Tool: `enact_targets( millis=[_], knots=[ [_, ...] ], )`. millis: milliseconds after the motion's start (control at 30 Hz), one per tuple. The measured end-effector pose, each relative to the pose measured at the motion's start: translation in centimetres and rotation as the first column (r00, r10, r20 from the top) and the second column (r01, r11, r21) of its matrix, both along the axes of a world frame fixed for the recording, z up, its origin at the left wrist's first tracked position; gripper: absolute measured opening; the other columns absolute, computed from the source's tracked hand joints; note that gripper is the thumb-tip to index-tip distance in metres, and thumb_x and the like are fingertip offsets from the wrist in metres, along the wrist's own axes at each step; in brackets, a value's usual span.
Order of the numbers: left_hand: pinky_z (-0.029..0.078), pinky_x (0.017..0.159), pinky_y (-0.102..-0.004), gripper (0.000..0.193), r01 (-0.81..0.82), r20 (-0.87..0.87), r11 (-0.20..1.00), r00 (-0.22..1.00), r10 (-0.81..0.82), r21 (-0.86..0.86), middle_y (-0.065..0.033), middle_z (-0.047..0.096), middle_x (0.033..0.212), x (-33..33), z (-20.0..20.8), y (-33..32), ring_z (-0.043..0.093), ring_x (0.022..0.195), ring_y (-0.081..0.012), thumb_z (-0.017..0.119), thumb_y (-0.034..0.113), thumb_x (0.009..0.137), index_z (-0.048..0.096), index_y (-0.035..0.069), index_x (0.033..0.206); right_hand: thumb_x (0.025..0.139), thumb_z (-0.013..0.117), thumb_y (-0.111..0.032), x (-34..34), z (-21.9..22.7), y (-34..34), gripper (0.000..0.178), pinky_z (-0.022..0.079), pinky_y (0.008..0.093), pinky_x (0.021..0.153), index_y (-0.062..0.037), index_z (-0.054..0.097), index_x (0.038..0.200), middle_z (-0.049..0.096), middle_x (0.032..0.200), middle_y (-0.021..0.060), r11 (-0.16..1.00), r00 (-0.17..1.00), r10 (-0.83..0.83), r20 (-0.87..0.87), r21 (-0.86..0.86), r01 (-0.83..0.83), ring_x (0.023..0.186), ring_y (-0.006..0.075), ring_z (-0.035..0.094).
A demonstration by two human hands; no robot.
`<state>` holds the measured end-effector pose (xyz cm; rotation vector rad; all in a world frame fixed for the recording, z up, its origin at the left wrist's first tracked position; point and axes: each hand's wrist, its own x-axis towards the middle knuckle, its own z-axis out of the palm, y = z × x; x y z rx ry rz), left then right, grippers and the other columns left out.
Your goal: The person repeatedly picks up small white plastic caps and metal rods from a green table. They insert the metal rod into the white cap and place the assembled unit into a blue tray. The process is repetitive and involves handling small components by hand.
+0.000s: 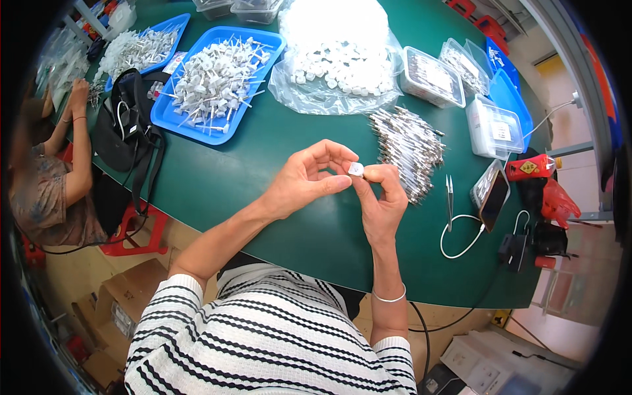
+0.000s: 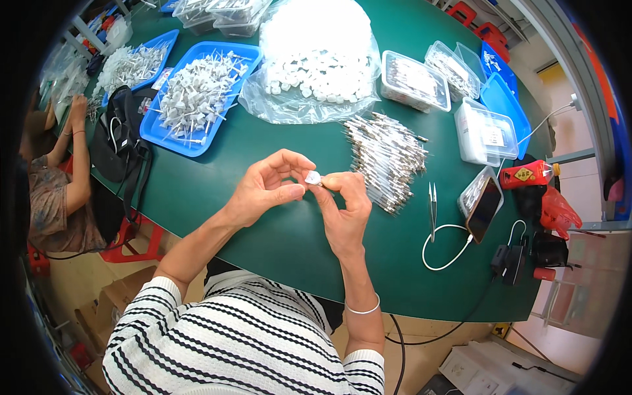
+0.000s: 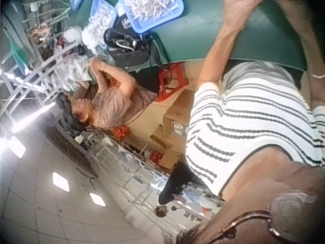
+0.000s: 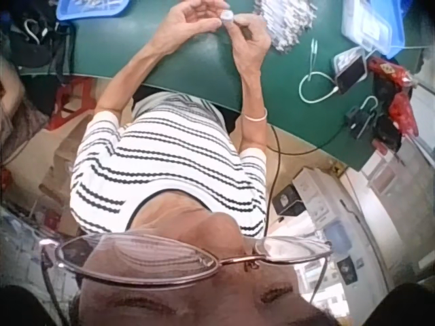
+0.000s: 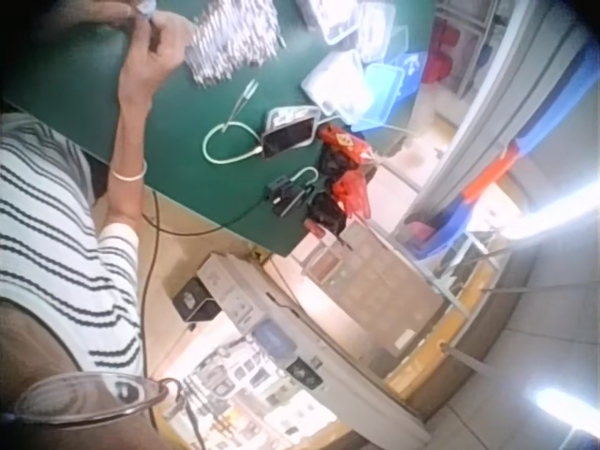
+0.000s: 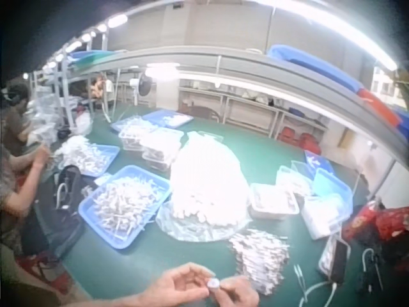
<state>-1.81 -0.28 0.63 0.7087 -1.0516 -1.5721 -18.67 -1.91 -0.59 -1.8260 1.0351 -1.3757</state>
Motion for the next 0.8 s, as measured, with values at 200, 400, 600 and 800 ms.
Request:
enact_targets(
  millis=[200,400,600,800],
  knots=[
    [0.048,0.072,-0.0226,0.021,-0.115,0.154,0.993,0.981,0.116,-0.018,-0.0050,0.057,0.096,-0.75,0.31,0.00,0.054,0.084,-0.0085,0.065,0.005,0.083,0.055,0.000,0.102,0.069,0.074,0.001,0.48,0.23,0.18,0.018,0.041,0.0327,0.064,-0.0046,0.059,0.077,0.061,0.077,0.0044,0.970,0.983,-0.094,-0.156,-0.237,0.055,0.072,0.0203,0.051],
    [0.048,0.063,-0.0213,0.014,-0.157,0.084,0.987,0.984,0.154,0.028,-0.0049,0.060,0.085,-0.86,0.54,-0.31,0.057,0.073,-0.0079,0.063,0.011,0.087,0.059,-0.001,0.093,0.066,0.075,0.002,0.63,0.07,0.25,0.020,0.041,0.0305,0.062,-0.0043,0.060,0.077,0.062,0.076,0.0050,0.970,0.990,-0.098,-0.097,-0.230,0.073,0.070,0.0199,0.052],
    [0.048,0.062,-0.0208,0.015,-0.132,-0.008,0.988,0.991,0.133,0.082,-0.0055,0.063,0.082,-0.65,0.29,-0.26,0.058,0.072,-0.0077,0.062,0.013,0.088,0.061,-0.001,0.094,0.069,0.075,0.001,0.77,-0.25,0.65,0.017,0.041,0.0297,0.062,-0.0040,0.061,0.077,0.063,0.077,0.0046,0.993,0.998,-0.066,0.007,-0.093,0.067,0.070,0.0181,0.052],
    [0.048,0.060,-0.0209,0.014,-0.101,0.022,0.992,0.995,0.099,0.070,-0.0060,0.064,0.082,-0.07,0.42,-0.31,0.058,0.070,-0.0077,0.061,0.011,0.089,0.062,-0.002,0.095,0.070,0.075,0.000,0.84,-0.52,0.76,0.014,0.042,0.0288,0.063,-0.0038,0.062,0.077,0.063,0.076,0.0050,1.000,0.997,0.018,0.069,0.021,-0.020,0.071,0.0166,0.053]
  ],
)
